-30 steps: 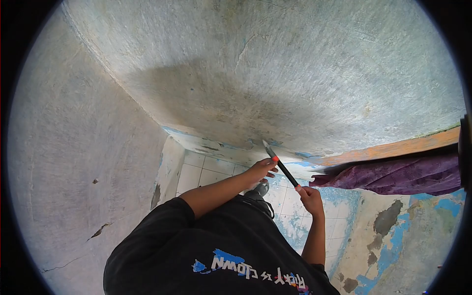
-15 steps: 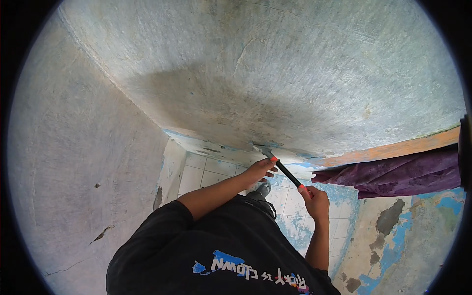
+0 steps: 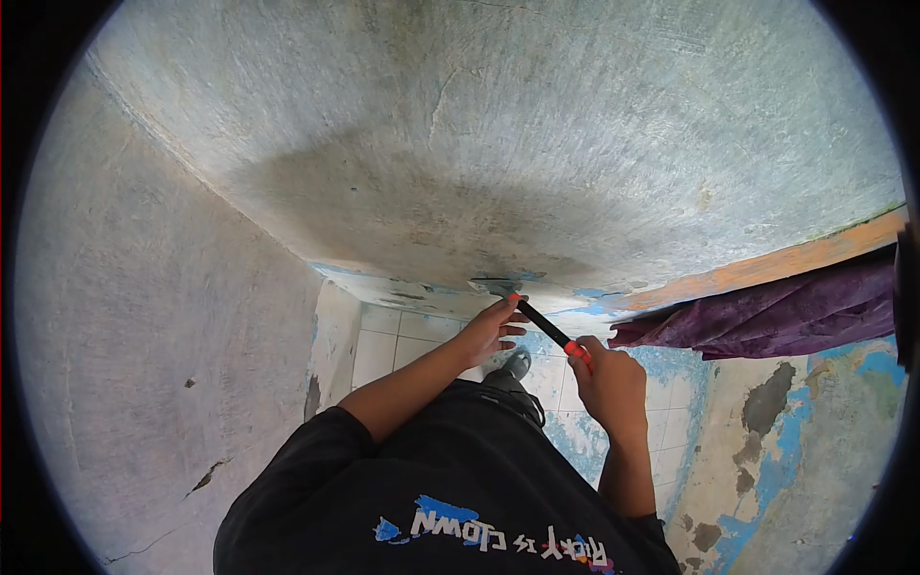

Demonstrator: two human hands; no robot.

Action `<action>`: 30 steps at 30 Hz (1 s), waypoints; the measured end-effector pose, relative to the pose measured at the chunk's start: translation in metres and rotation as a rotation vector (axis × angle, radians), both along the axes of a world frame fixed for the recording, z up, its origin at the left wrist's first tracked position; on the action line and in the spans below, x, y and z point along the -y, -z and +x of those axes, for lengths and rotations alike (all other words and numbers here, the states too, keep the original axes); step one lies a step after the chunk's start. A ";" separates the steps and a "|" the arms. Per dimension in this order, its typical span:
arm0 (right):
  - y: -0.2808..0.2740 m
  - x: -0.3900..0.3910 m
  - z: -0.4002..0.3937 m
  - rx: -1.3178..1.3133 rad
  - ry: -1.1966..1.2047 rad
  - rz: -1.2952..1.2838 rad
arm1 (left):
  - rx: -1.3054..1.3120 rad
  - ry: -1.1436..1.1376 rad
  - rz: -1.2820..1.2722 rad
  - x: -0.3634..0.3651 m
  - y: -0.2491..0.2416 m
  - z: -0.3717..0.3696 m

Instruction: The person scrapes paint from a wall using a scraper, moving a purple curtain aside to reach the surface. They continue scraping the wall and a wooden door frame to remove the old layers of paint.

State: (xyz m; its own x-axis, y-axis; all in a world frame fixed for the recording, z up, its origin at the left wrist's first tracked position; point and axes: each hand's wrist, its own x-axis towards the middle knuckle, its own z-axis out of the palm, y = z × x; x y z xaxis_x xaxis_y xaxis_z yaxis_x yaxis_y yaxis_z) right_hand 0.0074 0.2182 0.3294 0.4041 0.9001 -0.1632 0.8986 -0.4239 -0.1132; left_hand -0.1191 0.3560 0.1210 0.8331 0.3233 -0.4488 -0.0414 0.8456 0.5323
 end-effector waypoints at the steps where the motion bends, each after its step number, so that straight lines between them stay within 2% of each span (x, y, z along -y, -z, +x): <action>1: -0.002 -0.002 -0.002 0.013 -0.017 -0.004 | 0.000 -0.004 -0.007 0.000 0.000 -0.001; 13: -0.008 -0.008 -0.016 -0.042 0.019 -0.048 | 0.008 -0.051 -0.026 0.008 0.007 -0.005; 17: -0.003 -0.001 -0.015 -0.038 -0.001 -0.078 | -0.064 -0.016 -0.016 0.015 0.016 -0.006; 26: -0.003 -0.005 -0.019 0.016 -0.016 -0.022 | -0.082 -0.084 0.003 0.007 0.002 -0.003; 30: -0.002 0.000 -0.022 -0.005 -0.006 0.009 | -0.149 -0.096 0.132 0.008 -0.003 -0.004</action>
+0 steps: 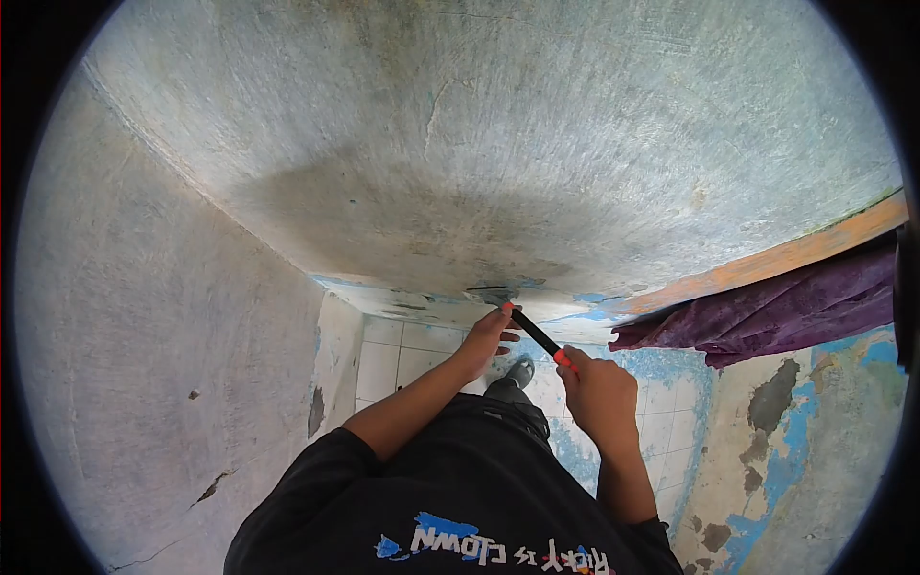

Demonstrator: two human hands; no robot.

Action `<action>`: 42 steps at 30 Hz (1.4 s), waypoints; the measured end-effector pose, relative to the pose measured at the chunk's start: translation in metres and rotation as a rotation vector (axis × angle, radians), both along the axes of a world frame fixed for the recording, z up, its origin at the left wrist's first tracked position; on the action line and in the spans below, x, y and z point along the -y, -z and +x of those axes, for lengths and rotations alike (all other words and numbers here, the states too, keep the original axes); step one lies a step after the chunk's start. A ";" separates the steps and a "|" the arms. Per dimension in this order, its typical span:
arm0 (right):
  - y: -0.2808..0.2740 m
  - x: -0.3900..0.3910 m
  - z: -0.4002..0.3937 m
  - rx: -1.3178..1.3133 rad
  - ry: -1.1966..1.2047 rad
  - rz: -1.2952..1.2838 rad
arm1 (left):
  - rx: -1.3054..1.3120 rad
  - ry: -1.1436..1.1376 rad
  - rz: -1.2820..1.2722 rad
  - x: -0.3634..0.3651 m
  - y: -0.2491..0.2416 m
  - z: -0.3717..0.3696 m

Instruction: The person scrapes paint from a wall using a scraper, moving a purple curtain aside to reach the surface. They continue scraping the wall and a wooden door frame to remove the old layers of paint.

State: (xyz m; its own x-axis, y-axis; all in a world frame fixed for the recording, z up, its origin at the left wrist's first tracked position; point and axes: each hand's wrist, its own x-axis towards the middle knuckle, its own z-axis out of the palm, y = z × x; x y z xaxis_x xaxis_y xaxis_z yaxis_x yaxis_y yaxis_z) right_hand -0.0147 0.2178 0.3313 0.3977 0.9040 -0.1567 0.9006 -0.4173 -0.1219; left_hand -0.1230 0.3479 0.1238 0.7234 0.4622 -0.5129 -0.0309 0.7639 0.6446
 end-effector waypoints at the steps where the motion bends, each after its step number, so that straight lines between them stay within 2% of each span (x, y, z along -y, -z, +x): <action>1: 0.002 0.001 0.000 -0.004 0.005 0.026 | -0.013 -0.008 0.051 -0.002 0.000 0.001; 5: 0.008 -0.007 0.002 0.005 0.006 -0.023 | -0.088 0.005 0.147 0.000 0.020 -0.001; 11: 0.010 -0.008 -0.004 -0.008 0.001 -0.039 | -0.097 0.017 0.144 0.001 0.018 -0.001; 14: 0.020 -0.009 -0.004 -0.008 -0.018 -0.078 | -0.183 0.074 0.115 0.007 0.042 -0.002; 20: 0.006 -0.004 -0.010 0.025 -0.023 0.020 | -0.070 -0.018 0.186 0.002 0.014 -0.003; 23: 0.015 -0.006 -0.005 0.031 -0.027 -0.004 | -0.080 0.001 0.068 0.000 0.022 -0.001; 26: 0.002 -0.002 -0.011 0.032 -0.021 -0.028 | -0.067 0.020 0.067 0.002 0.014 -0.005; 32: 0.017 -0.004 -0.014 0.020 0.024 -0.028 | -0.126 0.035 0.058 0.005 0.030 -0.004; 35: 0.010 0.001 -0.019 -0.024 0.039 0.062 | -0.069 0.039 0.054 0.003 0.017 -0.009; 42: -0.003 0.008 -0.026 -0.069 0.081 0.083 | -0.023 0.099 0.036 0.002 0.016 -0.001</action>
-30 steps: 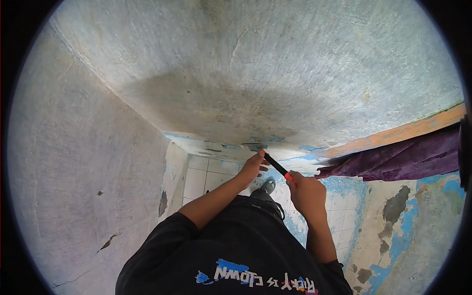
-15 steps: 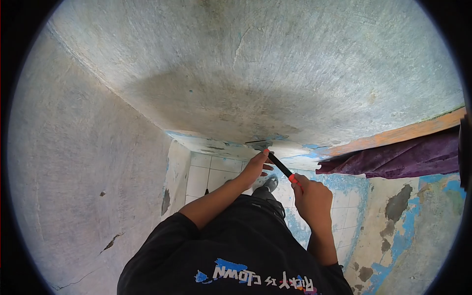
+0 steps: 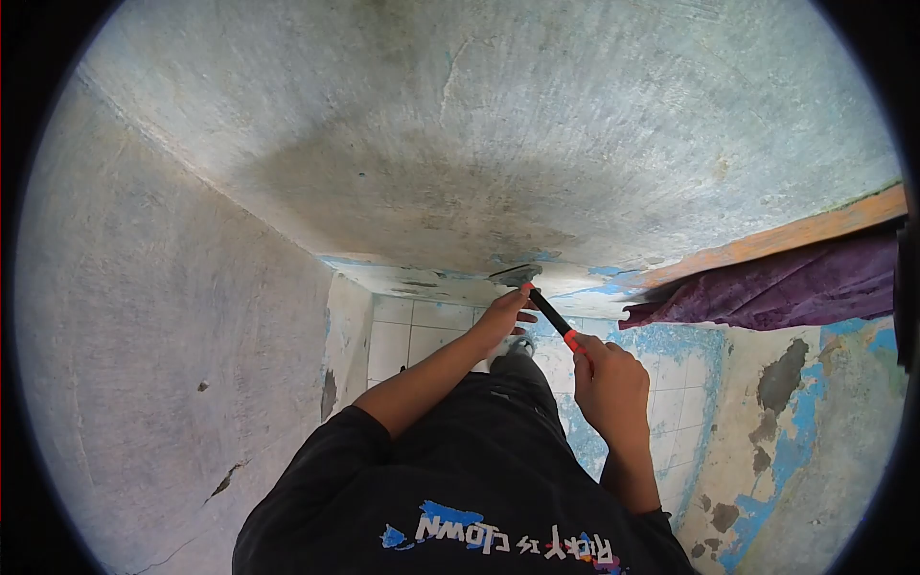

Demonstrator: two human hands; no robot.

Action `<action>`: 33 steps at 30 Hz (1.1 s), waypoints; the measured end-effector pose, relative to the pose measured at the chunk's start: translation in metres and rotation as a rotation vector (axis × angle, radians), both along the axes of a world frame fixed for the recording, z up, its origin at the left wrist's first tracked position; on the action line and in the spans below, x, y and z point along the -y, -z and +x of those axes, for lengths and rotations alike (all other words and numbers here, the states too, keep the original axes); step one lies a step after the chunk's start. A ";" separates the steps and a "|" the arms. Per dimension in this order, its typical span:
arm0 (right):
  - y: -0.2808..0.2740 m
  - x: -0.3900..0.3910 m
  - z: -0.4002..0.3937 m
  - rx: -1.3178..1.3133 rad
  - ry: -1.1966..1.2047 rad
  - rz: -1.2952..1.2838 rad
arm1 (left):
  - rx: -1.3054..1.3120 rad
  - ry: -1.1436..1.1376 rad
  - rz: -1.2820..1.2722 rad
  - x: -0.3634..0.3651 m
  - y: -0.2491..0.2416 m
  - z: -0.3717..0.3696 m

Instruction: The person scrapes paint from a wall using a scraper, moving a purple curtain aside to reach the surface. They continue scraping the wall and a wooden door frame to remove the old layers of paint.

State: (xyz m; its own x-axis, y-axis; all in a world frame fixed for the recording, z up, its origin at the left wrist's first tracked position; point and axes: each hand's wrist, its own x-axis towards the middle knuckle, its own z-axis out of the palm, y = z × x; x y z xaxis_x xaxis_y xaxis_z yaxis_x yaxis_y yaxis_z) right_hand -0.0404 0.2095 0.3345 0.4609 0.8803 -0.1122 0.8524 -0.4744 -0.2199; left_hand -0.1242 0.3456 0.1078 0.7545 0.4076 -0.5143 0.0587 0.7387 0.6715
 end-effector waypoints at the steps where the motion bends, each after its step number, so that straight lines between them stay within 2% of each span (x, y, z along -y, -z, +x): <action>1: -0.004 0.003 0.000 -0.023 0.007 0.025 | 0.006 0.015 0.011 -0.003 0.000 0.003; 6: -0.023 0.019 0.003 -0.117 0.039 0.135 | 0.049 0.040 0.046 0.002 -0.014 0.019; 12: -0.012 0.021 0.016 -0.088 0.041 0.249 | 0.077 0.065 0.010 0.003 -0.017 0.032; 15: -0.022 0.024 0.010 -0.128 0.064 0.261 | 0.075 0.033 0.014 0.003 -0.018 0.031; 18: -0.005 0.020 0.018 -0.151 0.072 0.245 | 0.052 0.015 0.036 0.000 -0.014 0.033; 23: -0.019 0.024 0.014 -0.185 0.088 0.298 | 0.009 -0.001 0.094 0.000 -0.026 0.034; 27: -0.003 0.020 0.025 -0.199 0.113 0.258 | -0.016 0.001 0.091 0.001 -0.017 0.037; 29: -0.011 0.026 0.022 -0.186 0.101 0.305 | -0.050 -0.011 0.114 0.001 -0.015 0.039; 33: -0.015 0.029 0.023 -0.205 0.124 0.385 | 0.031 0.019 0.156 0.000 -0.025 0.041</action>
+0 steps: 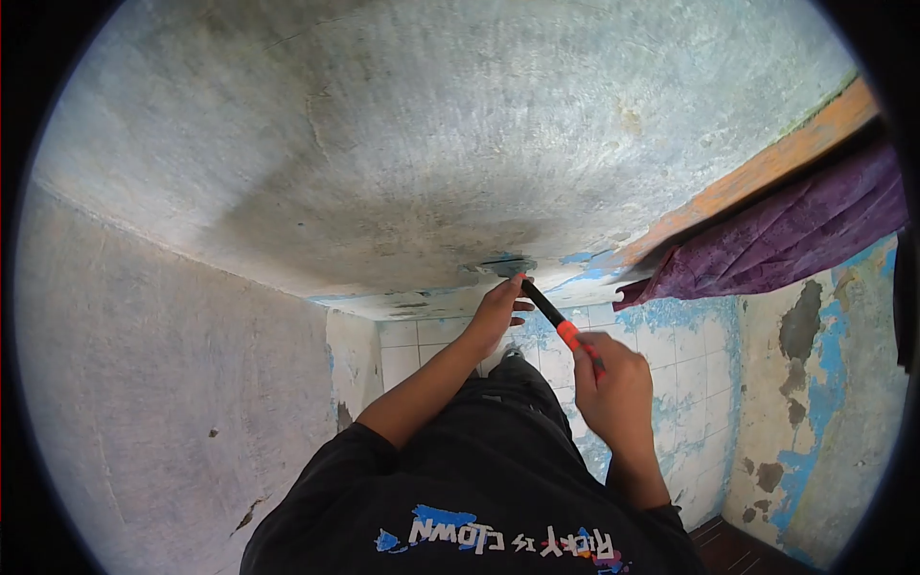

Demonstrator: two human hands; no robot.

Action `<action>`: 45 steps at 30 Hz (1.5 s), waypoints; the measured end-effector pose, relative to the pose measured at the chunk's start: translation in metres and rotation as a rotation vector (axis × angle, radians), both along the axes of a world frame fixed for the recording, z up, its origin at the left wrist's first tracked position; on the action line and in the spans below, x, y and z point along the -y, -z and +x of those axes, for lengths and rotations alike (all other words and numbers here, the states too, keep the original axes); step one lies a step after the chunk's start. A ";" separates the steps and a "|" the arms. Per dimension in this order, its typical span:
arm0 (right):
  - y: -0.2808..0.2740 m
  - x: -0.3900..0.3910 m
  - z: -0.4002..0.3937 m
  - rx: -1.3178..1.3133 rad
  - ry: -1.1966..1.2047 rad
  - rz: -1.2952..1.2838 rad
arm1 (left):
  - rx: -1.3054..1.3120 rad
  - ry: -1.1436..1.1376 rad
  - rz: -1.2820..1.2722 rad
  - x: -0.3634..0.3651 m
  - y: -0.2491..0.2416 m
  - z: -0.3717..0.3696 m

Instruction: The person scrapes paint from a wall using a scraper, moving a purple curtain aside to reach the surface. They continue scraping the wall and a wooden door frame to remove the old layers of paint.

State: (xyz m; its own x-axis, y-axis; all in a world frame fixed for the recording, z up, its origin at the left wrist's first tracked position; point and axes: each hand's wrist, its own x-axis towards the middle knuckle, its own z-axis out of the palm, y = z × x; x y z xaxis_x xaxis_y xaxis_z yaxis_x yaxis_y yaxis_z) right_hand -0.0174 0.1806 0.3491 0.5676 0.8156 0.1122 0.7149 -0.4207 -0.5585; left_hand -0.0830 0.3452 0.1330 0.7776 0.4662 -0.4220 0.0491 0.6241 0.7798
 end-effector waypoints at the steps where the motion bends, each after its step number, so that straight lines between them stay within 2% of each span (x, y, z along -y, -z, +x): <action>1: 0.003 0.000 0.001 -0.005 0.012 -0.016 | -0.034 0.003 -0.021 0.002 0.003 -0.002; 3: 0.007 -0.004 0.008 0.001 0.030 -0.039 | -0.086 0.001 -0.054 0.000 0.002 0.002; 6: 0.001 0.005 0.002 0.017 0.017 0.025 | -0.024 -0.007 -0.065 0.004 -0.011 0.002; 9: 0.015 0.001 0.005 0.028 0.028 0.021 | -0.012 -0.016 -0.099 0.002 0.005 0.002; 12: 0.011 -0.003 0.006 0.022 0.043 0.004 | -0.106 -0.006 -0.130 0.000 0.003 -0.001; 15: 0.006 0.001 -0.001 0.047 0.034 0.034 | -0.008 -0.004 -0.154 0.003 -0.011 -0.003; 18: 0.023 -0.005 0.002 0.034 0.018 0.049 | -0.063 0.002 -0.187 -0.003 0.012 -0.002; 24: 0.010 0.000 -0.004 -0.005 -0.013 0.074 | -0.049 -0.020 -0.203 0.005 -0.014 -0.005; 27: 0.023 -0.004 -0.004 -0.030 0.000 0.041 | -0.091 -0.025 -0.256 0.003 0.004 -0.003; 30: 0.026 -0.004 0.000 -0.039 -0.020 0.087 | -0.172 -0.065 -0.227 0.000 -0.002 -0.002; 34: 0.019 0.007 -0.010 -0.077 -0.032 0.103 | -0.040 -0.043 -0.242 0.011 -0.017 -0.006; 37: 0.032 -0.004 -0.004 -0.088 -0.009 0.056 | -0.158 -0.065 -0.281 0.005 0.003 -0.002; 43: 0.009 0.015 -0.004 -0.124 -0.079 0.064 | -0.066 -0.079 -0.278 0.021 -0.017 -0.006; 45: 0.007 0.018 -0.001 -0.159 -0.117 0.054 | -0.093 -0.059 -0.310 0.027 -0.007 -0.005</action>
State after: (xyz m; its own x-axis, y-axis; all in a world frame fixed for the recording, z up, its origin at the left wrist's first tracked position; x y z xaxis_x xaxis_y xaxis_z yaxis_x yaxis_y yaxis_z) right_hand -0.0181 0.1624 0.3418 0.4834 0.8723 0.0735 0.6579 -0.3066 -0.6878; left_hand -0.0878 0.3181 0.1398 0.7047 0.3473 -0.6187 0.0680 0.8350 0.5461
